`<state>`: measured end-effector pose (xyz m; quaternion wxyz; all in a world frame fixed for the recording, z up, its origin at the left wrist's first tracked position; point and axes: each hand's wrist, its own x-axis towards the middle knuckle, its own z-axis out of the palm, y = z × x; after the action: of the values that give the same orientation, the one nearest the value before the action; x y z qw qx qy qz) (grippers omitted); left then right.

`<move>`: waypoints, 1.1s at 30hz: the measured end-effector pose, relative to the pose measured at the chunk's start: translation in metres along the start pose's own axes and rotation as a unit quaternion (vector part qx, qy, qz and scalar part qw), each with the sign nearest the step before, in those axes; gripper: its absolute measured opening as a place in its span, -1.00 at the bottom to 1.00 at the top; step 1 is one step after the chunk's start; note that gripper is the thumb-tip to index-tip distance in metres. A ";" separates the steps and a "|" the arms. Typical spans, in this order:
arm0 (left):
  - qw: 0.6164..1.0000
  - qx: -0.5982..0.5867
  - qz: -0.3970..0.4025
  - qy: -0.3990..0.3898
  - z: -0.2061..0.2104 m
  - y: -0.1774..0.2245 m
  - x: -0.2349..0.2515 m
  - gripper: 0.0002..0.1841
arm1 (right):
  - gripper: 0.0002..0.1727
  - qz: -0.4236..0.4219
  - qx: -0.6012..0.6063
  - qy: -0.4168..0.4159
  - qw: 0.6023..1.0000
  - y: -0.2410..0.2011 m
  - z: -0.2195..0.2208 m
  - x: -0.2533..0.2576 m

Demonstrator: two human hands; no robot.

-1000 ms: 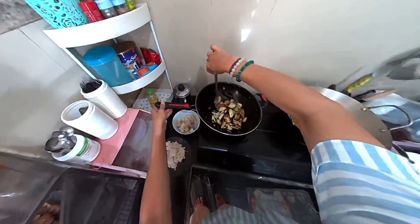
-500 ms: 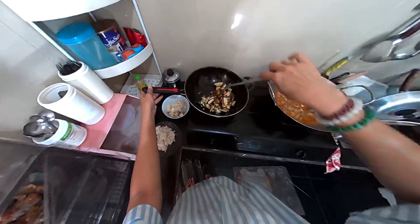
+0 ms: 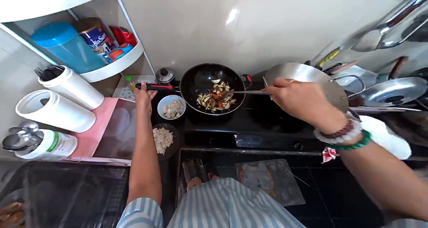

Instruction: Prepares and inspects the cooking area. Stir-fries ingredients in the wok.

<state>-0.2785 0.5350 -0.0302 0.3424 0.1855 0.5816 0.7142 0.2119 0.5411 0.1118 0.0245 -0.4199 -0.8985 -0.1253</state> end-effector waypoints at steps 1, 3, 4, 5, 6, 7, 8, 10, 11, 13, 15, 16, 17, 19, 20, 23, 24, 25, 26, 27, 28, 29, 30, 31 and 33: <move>1.000 0.003 -0.001 -0.002 0.000 0.000 0.000 -0.46 | -0.72 0.002 0.002 0.000 1.000 -0.005 0.005 0.008; 1.000 0.011 -0.003 -0.005 -0.002 0.000 0.002 -0.46 | -0.70 -0.004 0.003 -0.001 1.000 -0.008 0.004 0.019; 1.000 0.014 -0.002 -0.007 -0.003 0.000 0.001 -0.47 | -0.68 -0.006 0.002 -0.009 1.000 -0.007 -0.004 0.020; 1.000 0.017 0.000 -0.011 -0.004 0.000 0.001 -0.46 | -0.66 -0.010 0.000 -0.020 1.000 -0.006 -0.016 0.019; 1.000 0.015 0.001 -0.015 -0.004 0.001 0.001 -0.46 | -0.67 -0.015 -0.008 -0.030 0.999 -0.004 -0.031 0.017; 1.000 0.012 0.002 -0.017 -0.004 0.001 0.000 -0.47 | -0.69 -0.021 -0.022 -0.035 0.999 0.000 -0.044 0.013; 1.000 0.008 0.003 -0.019 -0.003 0.001 0.000 -0.48 | -0.71 -0.027 -0.041 -0.039 0.998 0.004 -0.055 0.009; 1.000 -0.004 0.003 -0.020 -0.002 0.000 0.001 -0.49 | -0.76 -0.037 -0.081 -0.053 0.995 0.007 -0.065 0.006; 1.000 -0.008 0.003 -0.019 -0.002 0.000 0.001 -0.51 | -0.77 -0.033 -0.088 -0.065 0.993 0.003 -0.062 0.008; 1.000 -0.013 0.003 -0.021 -0.001 -0.003 0.003 -0.50 | -0.76 -0.027 -0.071 -0.070 0.995 -0.007 -0.042 0.016; 1.000 -0.011 0.002 -0.022 0.000 -0.006 0.005 -0.50 | -0.76 -0.025 -0.045 -0.049 0.997 -0.018 -0.013 0.029; 1.000 -0.011 0.001 -0.023 0.000 -0.006 0.007 -0.50 | -0.76 -0.024 -0.041 -0.043 0.998 -0.020 -0.005 0.035; 1.000 -0.012 0.000 -0.024 0.001 -0.006 0.008 -0.51 | -0.76 -0.027 -0.040 -0.044 0.998 -0.019 -0.002 0.040; 1.000 -0.015 -0.006 -0.024 0.000 -0.006 0.009 -0.50 | -0.74 -0.037 -0.042 -0.064 0.996 -0.010 -0.015 0.041; 1.000 -0.017 -0.007 -0.024 0.000 -0.006 0.010 -0.50 | -0.74 -0.035 -0.050 -0.081 0.995 -0.006 -0.029 0.039; 0.999 -0.026 -0.004 -0.025 0.000 -0.006 0.009 -0.52 | -0.76 -0.043 -0.087 -0.093 0.991 0.005 -0.056 0.031; 0.999 -0.024 -0.002 -0.024 0.001 -0.006 0.009 -0.52 | -0.77 -0.042 -0.089 -0.092 0.991 0.002 -0.054 0.032; 1.000 -0.021 0.000 -0.023 0.002 -0.007 0.010 -0.52 | -0.77 -0.040 -0.079 -0.089 0.992 -0.003 -0.045 0.034; 1.000 -0.020 0.000 -0.021 0.004 -0.007 0.010 -0.52 | -0.75 -0.037 -0.066 -0.086 0.993 -0.007 -0.031 0.039; 1.000 -0.020 -0.001 -0.020 0.005 -0.008 0.011 -0.52 | -0.74 -0.035 -0.056 -0.083 0.994 -0.009 -0.018 0.045; 1.000 -0.019 -0.002 -0.020 0.005 -0.008 0.011 -0.52 | -0.76 -0.037 -0.046 -0.080 0.995 -0.008 -0.011 0.051; 1.000 -0.017 -0.004 -0.024 0.004 -0.008 0.012 -0.51 | -0.76 -0.034 -0.045 -0.089 0.994 -0.006 -0.013 0.058; 1.000 -0.016 -0.005 -0.026 0.003 -0.008 0.013 -0.52 | -0.77 -0.024 -0.044 -0.107 0.993 -0.004 -0.025 0.064; 0.999 -0.015 -0.005 -0.028 0.002 -0.008 0.014 -0.52 | -0.80 -0.013 -0.048 -0.121 0.991 0.000 -0.040 0.070; 0.999 -0.011 -0.002 -0.030 0.002 -0.007 0.013 -0.52 | -0.82 0.010 -0.067 -0.151 0.986 0.006 -0.067 0.086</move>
<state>-0.2844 0.5463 -0.0381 0.3634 0.2021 0.5631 0.7141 0.1572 0.5926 0.1905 -0.1381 -0.4439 -0.8771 -0.1202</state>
